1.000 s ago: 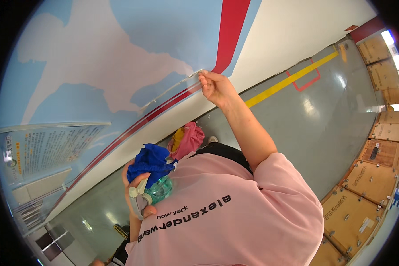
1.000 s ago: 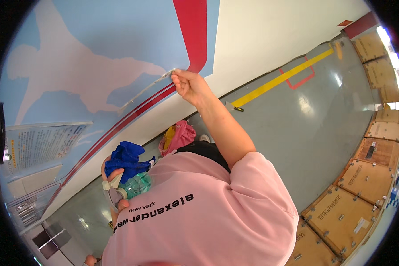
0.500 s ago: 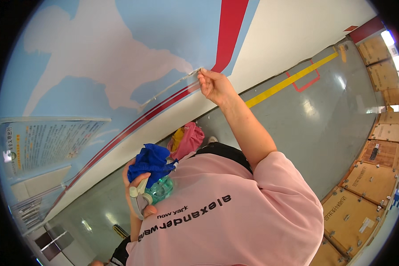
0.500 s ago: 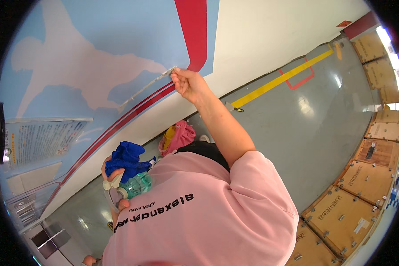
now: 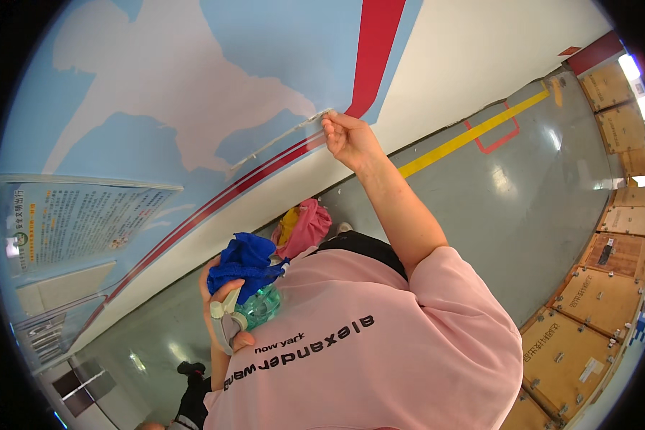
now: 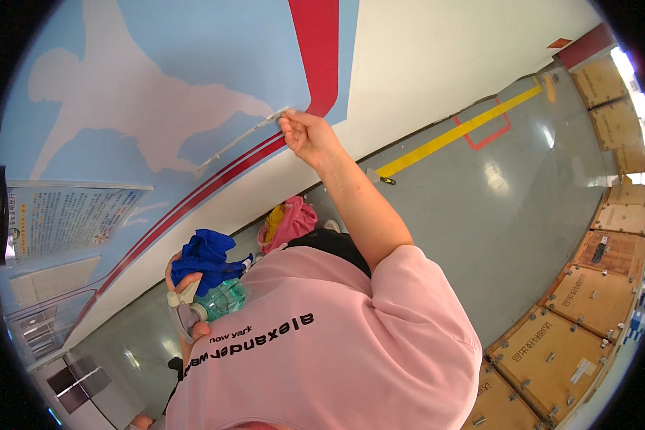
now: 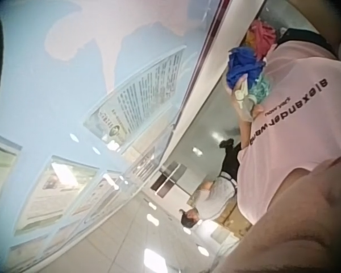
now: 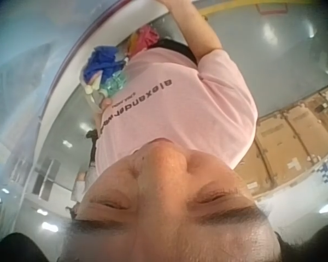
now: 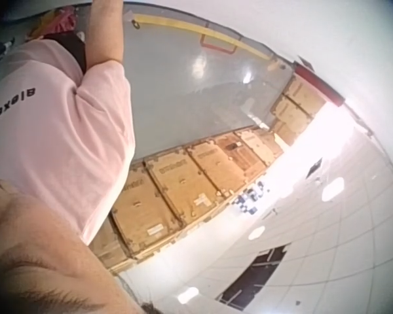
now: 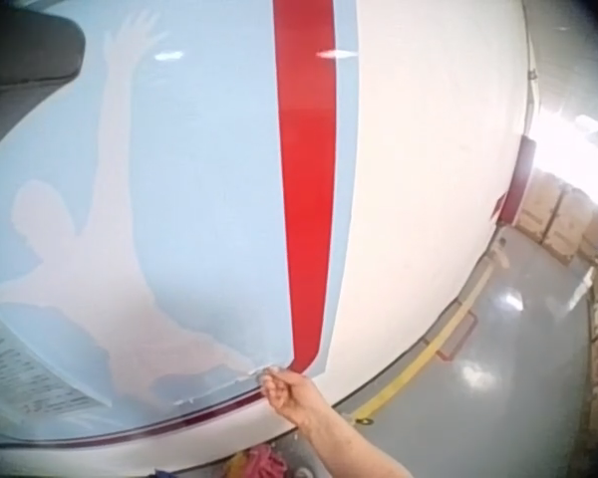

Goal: Peeling a large adhesive poster or wall graphic from a vertical surface.

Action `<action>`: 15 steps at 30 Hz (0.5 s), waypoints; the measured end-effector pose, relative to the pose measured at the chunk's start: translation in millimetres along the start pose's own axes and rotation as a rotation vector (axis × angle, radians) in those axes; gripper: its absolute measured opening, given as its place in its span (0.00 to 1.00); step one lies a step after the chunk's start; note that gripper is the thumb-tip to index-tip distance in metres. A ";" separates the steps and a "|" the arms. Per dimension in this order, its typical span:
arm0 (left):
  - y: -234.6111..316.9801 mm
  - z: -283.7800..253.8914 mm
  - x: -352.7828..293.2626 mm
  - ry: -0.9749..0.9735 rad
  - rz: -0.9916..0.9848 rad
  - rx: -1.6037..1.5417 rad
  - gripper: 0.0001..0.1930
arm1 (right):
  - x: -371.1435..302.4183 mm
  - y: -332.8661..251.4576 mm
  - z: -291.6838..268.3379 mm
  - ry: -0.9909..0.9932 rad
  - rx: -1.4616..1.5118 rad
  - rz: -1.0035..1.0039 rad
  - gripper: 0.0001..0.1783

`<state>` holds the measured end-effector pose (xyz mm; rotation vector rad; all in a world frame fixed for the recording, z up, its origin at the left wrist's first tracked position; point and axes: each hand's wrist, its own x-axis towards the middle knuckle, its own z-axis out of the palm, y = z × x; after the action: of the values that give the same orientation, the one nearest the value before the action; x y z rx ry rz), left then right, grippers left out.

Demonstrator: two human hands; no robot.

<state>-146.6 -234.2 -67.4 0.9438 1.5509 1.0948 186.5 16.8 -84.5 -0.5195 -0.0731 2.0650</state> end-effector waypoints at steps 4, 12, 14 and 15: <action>23.9 38.2 -17.3 0.062 0.132 0.019 0.34 | -1.4 3.1 -0.1 -0.004 -0.040 -0.007 0.06; -3.4 -16.0 28.8 -0.176 0.041 0.039 0.34 | 1.7 2.8 -3.1 -0.068 0.008 -0.003 0.06; -22.0 -36.0 34.8 -0.510 0.094 0.182 0.34 | 1.2 2.7 -0.6 0.001 -0.073 -0.007 0.07; -13.2 -20.0 23.0 -0.290 0.021 0.073 0.33 | 0.3 2.0 -1.8 0.005 -0.072 -0.010 0.07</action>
<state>-171.9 -220.4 -84.0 1.1181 1.3521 0.8764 185.4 15.7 -86.7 -0.5677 -0.1475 2.0573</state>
